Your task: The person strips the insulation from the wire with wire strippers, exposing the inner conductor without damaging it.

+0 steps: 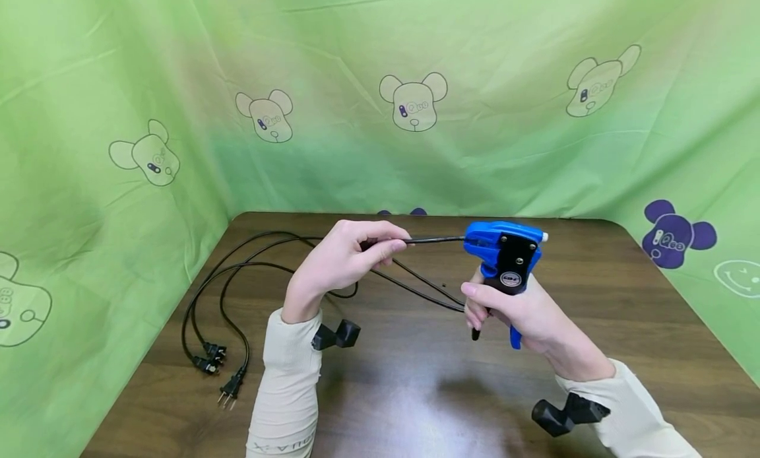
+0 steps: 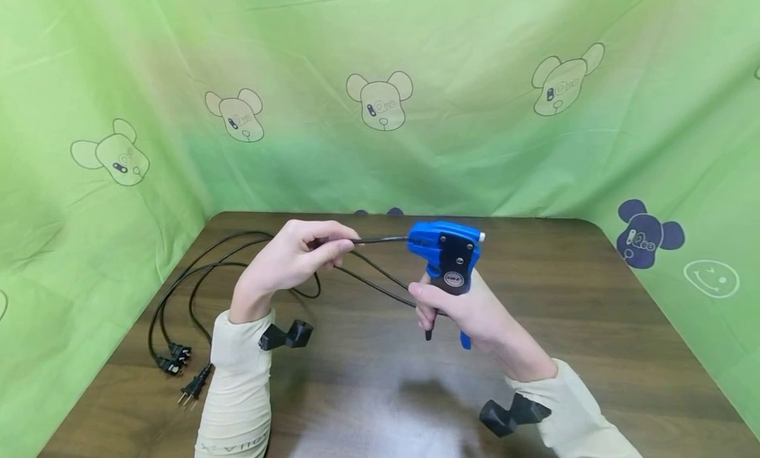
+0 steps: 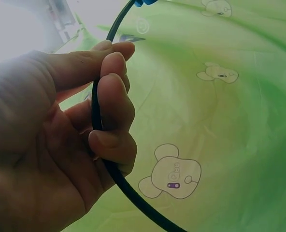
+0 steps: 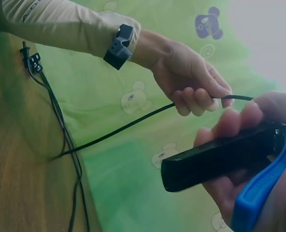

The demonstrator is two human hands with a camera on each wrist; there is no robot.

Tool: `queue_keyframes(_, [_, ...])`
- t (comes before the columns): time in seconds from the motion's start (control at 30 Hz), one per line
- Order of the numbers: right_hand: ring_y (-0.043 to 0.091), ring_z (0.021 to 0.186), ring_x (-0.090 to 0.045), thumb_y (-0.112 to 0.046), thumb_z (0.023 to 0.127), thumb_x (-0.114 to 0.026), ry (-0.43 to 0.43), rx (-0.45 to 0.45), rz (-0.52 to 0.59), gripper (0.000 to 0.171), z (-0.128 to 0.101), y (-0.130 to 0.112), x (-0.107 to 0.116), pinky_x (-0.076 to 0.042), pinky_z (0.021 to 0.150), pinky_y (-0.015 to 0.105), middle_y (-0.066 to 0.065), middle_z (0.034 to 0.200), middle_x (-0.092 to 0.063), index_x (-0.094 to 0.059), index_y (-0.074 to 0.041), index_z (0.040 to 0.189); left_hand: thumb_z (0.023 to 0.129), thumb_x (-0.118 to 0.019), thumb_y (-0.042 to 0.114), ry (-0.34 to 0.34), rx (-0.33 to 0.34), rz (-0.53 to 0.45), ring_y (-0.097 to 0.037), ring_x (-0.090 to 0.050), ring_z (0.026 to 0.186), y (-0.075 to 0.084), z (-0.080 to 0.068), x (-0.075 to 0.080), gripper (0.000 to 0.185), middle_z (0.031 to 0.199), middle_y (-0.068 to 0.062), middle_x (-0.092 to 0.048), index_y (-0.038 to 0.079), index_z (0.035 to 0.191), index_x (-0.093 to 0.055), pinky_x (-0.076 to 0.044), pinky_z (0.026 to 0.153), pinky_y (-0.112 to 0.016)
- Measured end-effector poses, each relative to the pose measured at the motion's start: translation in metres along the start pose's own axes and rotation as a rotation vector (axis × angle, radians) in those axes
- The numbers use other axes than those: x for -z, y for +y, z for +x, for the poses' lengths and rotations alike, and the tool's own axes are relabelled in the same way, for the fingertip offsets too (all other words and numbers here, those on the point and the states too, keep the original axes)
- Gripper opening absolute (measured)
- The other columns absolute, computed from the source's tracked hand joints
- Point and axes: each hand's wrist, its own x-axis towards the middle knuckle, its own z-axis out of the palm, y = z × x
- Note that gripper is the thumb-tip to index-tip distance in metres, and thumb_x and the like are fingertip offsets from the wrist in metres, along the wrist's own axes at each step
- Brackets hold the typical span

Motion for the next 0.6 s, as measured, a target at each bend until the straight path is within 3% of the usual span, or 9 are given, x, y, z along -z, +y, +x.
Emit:
queue_keyframes(0.13, [0.023, 0.066, -0.063, 0.0, 0.1, -0.047, 0.016, -0.008, -0.065, 0.023, 0.0001, -0.0025, 0.001, -0.056, 0.073, 0.041, 0.002, 0.067, -0.061, -0.054, -0.001, 0.078, 0.098, -0.061, 0.015, 0.005, -0.01, -0.005, -0.014, -0.063, 0.07, 0.0006, -0.0005, 0.0, 0.016, 0.079, -0.003, -0.067, 0.011, 0.108, -0.073, -0.05, 0.063, -0.024])
queue_keyframes(0.27, [0.025, 0.077, -0.067, 0.0, 0.101, -0.044, 0.007, -0.013, -0.089, 0.02, 0.0, -0.0042, 0.0022, -0.056, 0.081, 0.042, 0.004, 0.074, -0.065, -0.055, 0.001, 0.084, 0.098, -0.061, 0.014, 0.003, -0.009, -0.01, -0.012, -0.062, 0.069, 0.001, -0.0001, 0.0006, 0.016, 0.08, -0.003, -0.067, 0.01, 0.108, -0.073, -0.051, 0.064, -0.024])
queue_keyframes(0.6, [0.026, 0.084, -0.066, -0.003, 0.104, -0.04, 0.037, -0.008, -0.047, 0.021, 0.0004, -0.0049, 0.0083, -0.055, 0.084, 0.039, 0.006, 0.082, -0.066, -0.056, 0.0, 0.091, 0.097, -0.061, 0.013, 0.001, 0.008, -0.028, -0.007, -0.062, 0.07, 0.0019, 0.0001, 0.0005, 0.016, 0.08, 0.0, -0.067, 0.007, 0.108, -0.073, -0.055, 0.067, -0.025])
